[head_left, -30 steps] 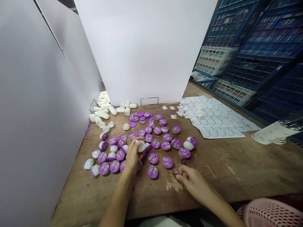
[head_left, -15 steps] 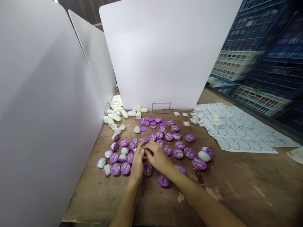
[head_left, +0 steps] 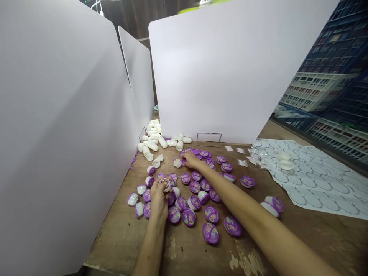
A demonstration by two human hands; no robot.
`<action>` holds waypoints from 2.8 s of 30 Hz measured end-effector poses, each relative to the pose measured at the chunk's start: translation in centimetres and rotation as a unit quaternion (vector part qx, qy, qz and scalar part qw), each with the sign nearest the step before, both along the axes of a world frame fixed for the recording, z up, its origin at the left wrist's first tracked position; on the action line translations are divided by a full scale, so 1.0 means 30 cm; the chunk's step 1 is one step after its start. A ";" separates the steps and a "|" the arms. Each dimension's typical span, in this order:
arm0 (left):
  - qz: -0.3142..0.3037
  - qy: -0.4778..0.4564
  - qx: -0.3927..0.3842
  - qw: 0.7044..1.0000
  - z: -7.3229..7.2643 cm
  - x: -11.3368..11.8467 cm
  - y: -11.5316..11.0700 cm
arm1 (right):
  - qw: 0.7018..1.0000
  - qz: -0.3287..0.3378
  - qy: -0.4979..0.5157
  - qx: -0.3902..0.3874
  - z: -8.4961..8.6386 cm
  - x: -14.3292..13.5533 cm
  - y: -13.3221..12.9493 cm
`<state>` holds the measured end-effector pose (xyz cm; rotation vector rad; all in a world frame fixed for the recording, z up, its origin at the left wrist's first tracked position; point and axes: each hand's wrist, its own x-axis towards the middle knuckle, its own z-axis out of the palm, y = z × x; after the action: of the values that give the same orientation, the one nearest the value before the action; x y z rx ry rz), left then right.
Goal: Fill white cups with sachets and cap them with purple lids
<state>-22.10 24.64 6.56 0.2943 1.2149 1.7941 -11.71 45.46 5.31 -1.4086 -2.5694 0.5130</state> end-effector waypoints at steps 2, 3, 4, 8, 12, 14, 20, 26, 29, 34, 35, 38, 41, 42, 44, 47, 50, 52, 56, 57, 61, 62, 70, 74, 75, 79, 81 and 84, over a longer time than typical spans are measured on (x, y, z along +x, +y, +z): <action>0.015 -0.025 0.006 1.000 -0.006 -0.009 -0.001 | 1.000 -0.016 -0.023 -0.002 -0.017 0.026 0.023; 0.023 -0.032 0.012 0.999 -0.008 -0.011 -0.001 | 0.999 -0.030 -0.036 -0.001 -0.020 0.045 0.034; 0.027 -0.037 0.018 0.999 -0.008 -0.010 0.001 | 0.998 -0.046 -0.050 0.002 -0.022 0.066 0.044; -0.021 -0.059 0.030 0.998 0.000 0.027 0.012 | 0.993 -0.070 -0.089 0.015 -0.029 0.138 0.056; -0.087 -0.061 0.049 0.993 0.012 0.080 0.013 | 0.995 -0.037 -0.091 0.028 -0.044 0.159 0.037; -0.102 -0.057 0.057 0.992 0.017 0.097 0.009 | 0.995 -0.020 -0.089 0.034 -0.052 0.161 0.032; -0.109 0.007 0.048 0.993 0.025 0.115 -0.001 | 0.997 -0.033 -0.068 0.033 -0.058 0.167 0.033; -0.100 0.053 0.051 0.992 0.018 0.123 -0.005 | 0.997 -0.074 0.016 0.020 0.001 0.147 0.010; -0.089 0.072 0.048 0.992 0.011 0.122 -0.003 | 0.989 -0.103 0.098 0.030 0.053 0.140 -0.022; -0.075 0.084 0.027 0.993 0.009 0.133 0.015 | 0.952 -0.075 0.295 -0.023 0.117 0.156 -0.203; -0.072 0.085 0.024 0.993 0.011 0.140 0.020 | 0.931 -0.049 0.358 -0.054 0.123 0.162 -0.259; -0.068 0.091 0.016 0.993 0.023 0.163 0.026 | 0.881 0.038 0.466 -0.069 0.135 0.180 -0.432; -0.073 0.088 0.015 0.993 0.037 0.183 0.018 | 0.896 0.114 0.428 0.043 0.133 0.195 -0.553; -0.077 0.085 0.015 0.993 0.040 0.188 0.012 | 0.897 0.132 0.415 0.076 0.130 0.200 -0.575; -0.092 0.075 0.017 0.993 0.046 0.195 -0.001 | 0.896 0.143 0.403 0.120 0.123 0.209 -0.597; -0.127 0.025 0.055 0.990 0.052 0.203 -0.018 | 0.897 0.126 0.393 0.160 0.119 0.220 -0.605; -0.147 -0.048 0.096 0.983 0.059 0.209 -0.028 | 0.891 0.113 0.388 0.205 0.117 0.225 -0.624; -0.137 -0.069 0.095 0.984 0.064 0.212 -0.032 | 0.887 0.108 0.389 0.224 0.109 0.222 -0.645; -0.149 -0.040 0.072 0.985 0.064 0.215 -0.041 | 0.898 0.055 0.385 0.206 0.073 0.209 -0.673; -0.163 -0.028 0.067 0.984 0.063 0.216 -0.043 | 0.901 0.036 0.385 0.199 0.063 0.208 -0.672; -0.199 0.001 0.066 0.978 0.062 0.232 -0.052 | 0.890 -0.033 0.420 0.173 0.038 0.211 -0.654; -0.194 0.009 0.073 0.978 0.064 0.240 -0.054 | 0.883 -0.052 0.437 0.165 0.036 0.212 -0.651; 0.005 0.197 0.104 0.975 0.098 0.300 -0.088 | 0.822 -0.123 0.541 0.129 0.054 0.184 -0.700; 0.017 0.211 0.095 0.973 0.104 0.293 -0.090 | 0.825 -0.123 0.535 0.134 0.065 0.173 -0.711; 0.018 0.205 0.090 0.974 0.101 0.289 -0.086 | 0.824 -0.120 0.539 0.126 0.064 0.170 -0.710; 0.021 0.108 0.088 0.990 0.075 0.279 -0.063 | 0.830 -0.109 0.544 0.066 0.055 0.154 -0.696; 0.024 0.059 0.087 0.994 0.060 0.284 -0.052 | 0.843 -0.119 0.522 0.058 0.052 0.149 -0.686; 0.028 0.035 0.082 0.996 0.043 0.296 -0.045 | 0.865 -0.136 0.475 0.092 0.057 0.156 -0.666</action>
<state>-13.22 23.31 7.85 0.4244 1.1362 1.9517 -7.01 25.48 7.01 -1.0318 -1.5559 0.6676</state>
